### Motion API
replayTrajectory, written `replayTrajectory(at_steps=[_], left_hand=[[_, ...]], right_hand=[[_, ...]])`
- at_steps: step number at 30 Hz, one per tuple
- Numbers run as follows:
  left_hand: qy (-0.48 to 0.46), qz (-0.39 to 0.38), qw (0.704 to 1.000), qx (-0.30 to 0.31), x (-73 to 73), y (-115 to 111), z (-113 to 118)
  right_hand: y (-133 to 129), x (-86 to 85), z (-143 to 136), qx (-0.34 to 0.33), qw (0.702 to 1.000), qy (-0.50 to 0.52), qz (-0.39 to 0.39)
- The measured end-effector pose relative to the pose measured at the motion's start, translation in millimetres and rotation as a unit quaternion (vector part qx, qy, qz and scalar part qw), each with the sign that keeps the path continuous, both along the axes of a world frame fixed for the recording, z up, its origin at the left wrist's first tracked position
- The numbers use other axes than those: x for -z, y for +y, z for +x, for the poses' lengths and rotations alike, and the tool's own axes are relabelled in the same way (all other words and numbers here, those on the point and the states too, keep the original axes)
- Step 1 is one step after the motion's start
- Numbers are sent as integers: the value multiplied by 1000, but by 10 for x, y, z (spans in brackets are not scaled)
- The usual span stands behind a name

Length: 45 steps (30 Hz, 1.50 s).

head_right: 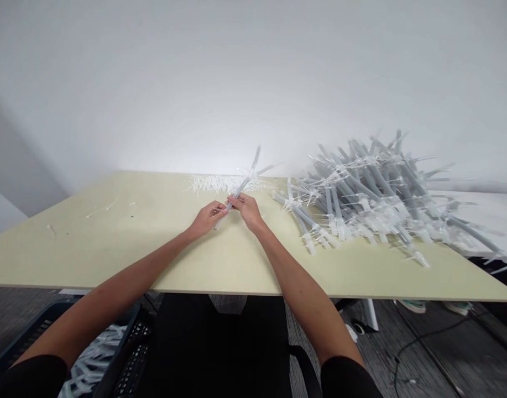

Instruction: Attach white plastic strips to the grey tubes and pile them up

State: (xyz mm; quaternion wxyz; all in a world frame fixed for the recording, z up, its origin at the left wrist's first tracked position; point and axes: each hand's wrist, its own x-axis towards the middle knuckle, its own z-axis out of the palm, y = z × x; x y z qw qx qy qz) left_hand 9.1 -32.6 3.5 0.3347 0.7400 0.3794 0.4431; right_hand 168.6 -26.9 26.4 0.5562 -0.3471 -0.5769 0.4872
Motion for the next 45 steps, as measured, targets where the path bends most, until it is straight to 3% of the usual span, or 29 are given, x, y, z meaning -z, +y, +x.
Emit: replayTrajectory(at_steps=[11,20,30,37,41,45], left_hand=[[8,17,1000,-11,-15,-3,-14],[-38,-60,995,73,-69,-18,-27],[-111,-88,990,18,25,63,-1],[-2,-40,997,-71,1,22,-17],[60,36,994,-82,-7,-16,-13],[41,31,995,-81,-16,-23,-13]], right_hand=[[0,-12,49,-56,998,29,-8],[32,21,64,-92,994,58,-10],[42,24,85,-16,1000,-10,-16],[112,115,53,43,998,-47,-21],[161,168,53,90,993,-76,-12],[142,137,63,68,996,-61,2]])
